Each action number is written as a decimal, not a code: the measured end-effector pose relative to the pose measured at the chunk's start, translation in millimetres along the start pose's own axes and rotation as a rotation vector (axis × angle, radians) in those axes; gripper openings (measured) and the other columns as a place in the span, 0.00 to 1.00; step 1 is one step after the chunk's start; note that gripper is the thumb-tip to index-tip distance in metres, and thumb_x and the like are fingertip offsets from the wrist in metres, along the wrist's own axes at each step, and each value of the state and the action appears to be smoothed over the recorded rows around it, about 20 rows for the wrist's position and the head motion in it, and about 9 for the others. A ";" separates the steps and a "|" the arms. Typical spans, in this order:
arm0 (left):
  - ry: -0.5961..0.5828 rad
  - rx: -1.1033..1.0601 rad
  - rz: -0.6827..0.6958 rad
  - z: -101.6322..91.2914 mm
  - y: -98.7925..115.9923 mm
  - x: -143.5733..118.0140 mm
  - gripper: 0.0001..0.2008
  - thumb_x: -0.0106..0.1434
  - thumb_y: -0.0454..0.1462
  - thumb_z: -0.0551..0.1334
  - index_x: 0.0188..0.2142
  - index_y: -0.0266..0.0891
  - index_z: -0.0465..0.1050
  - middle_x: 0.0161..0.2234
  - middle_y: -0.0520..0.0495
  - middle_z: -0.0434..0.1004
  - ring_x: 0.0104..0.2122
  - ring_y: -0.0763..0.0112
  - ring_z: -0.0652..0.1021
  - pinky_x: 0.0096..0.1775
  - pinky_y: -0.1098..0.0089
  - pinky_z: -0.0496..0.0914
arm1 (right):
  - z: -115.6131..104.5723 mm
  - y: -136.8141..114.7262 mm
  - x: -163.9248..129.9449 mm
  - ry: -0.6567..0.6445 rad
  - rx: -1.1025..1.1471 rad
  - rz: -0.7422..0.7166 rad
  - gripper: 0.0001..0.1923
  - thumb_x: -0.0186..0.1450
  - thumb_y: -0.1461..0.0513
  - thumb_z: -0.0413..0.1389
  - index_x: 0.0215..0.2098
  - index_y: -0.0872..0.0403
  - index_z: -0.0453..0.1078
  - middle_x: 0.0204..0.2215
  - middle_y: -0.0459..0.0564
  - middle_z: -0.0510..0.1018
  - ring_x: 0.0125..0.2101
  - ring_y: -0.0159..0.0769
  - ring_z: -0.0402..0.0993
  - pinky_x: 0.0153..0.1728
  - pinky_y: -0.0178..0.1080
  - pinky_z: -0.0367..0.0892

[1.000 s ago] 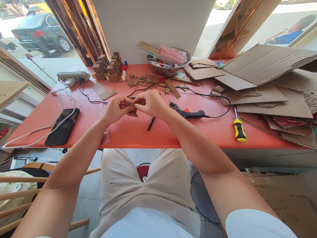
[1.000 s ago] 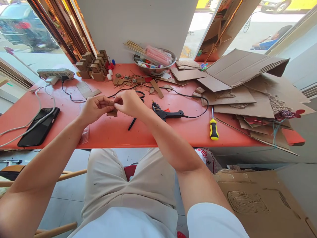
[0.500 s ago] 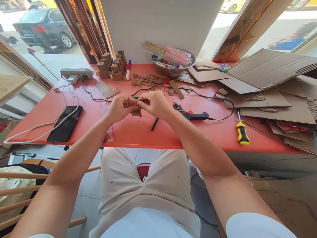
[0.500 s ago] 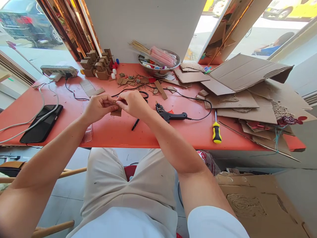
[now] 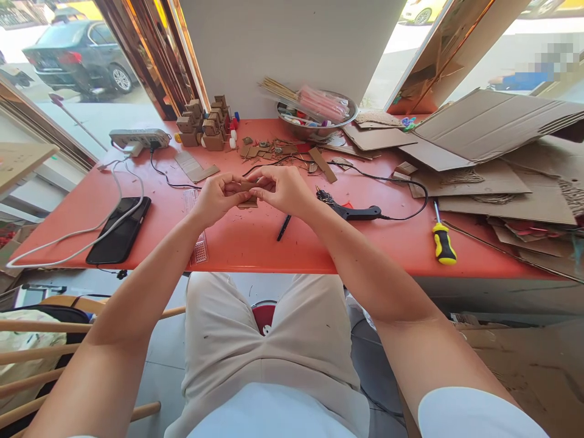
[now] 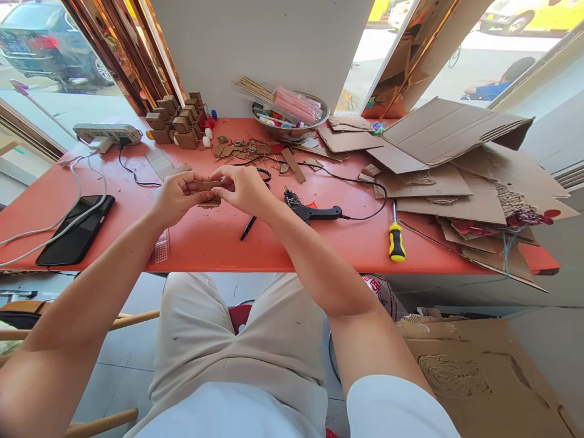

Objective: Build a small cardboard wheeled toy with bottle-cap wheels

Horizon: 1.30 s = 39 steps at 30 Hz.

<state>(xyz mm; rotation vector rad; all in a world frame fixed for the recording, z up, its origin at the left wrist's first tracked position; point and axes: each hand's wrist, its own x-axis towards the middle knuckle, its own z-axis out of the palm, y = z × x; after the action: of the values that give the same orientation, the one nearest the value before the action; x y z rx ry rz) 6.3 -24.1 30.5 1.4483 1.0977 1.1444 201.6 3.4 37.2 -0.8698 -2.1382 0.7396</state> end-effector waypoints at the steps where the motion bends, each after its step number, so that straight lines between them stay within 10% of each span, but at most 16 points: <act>1: 0.005 0.002 -0.001 -0.9 1.0 0.1 0.25 0.43 0.46 0.81 0.34 0.39 0.75 0.31 0.45 0.87 0.34 0.55 0.88 0.36 0.60 0.83 | -0.6 0.1 -0.6 -0.004 0.014 -0.007 0.14 0.63 0.66 0.59 0.46 0.55 0.80 0.36 0.49 0.87 0.37 0.37 0.82 0.42 0.38 0.73; 39: -0.175 0.127 0.038 -2.9 8.1 0.7 0.22 0.53 0.56 0.75 0.30 0.40 0.82 0.31 0.44 0.84 0.26 0.67 0.80 0.29 0.69 0.77 | 0.0 2.8 6.0 0.022 0.512 0.219 0.03 0.61 0.65 0.64 0.33 0.57 0.82 0.29 0.48 0.86 0.28 0.31 0.81 0.34 0.34 0.80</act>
<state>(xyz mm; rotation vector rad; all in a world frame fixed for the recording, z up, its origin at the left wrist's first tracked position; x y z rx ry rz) 4.3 -24.1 38.8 1.6415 1.0397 0.9679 199.4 9.7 37.6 -0.8257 -1.7238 1.3094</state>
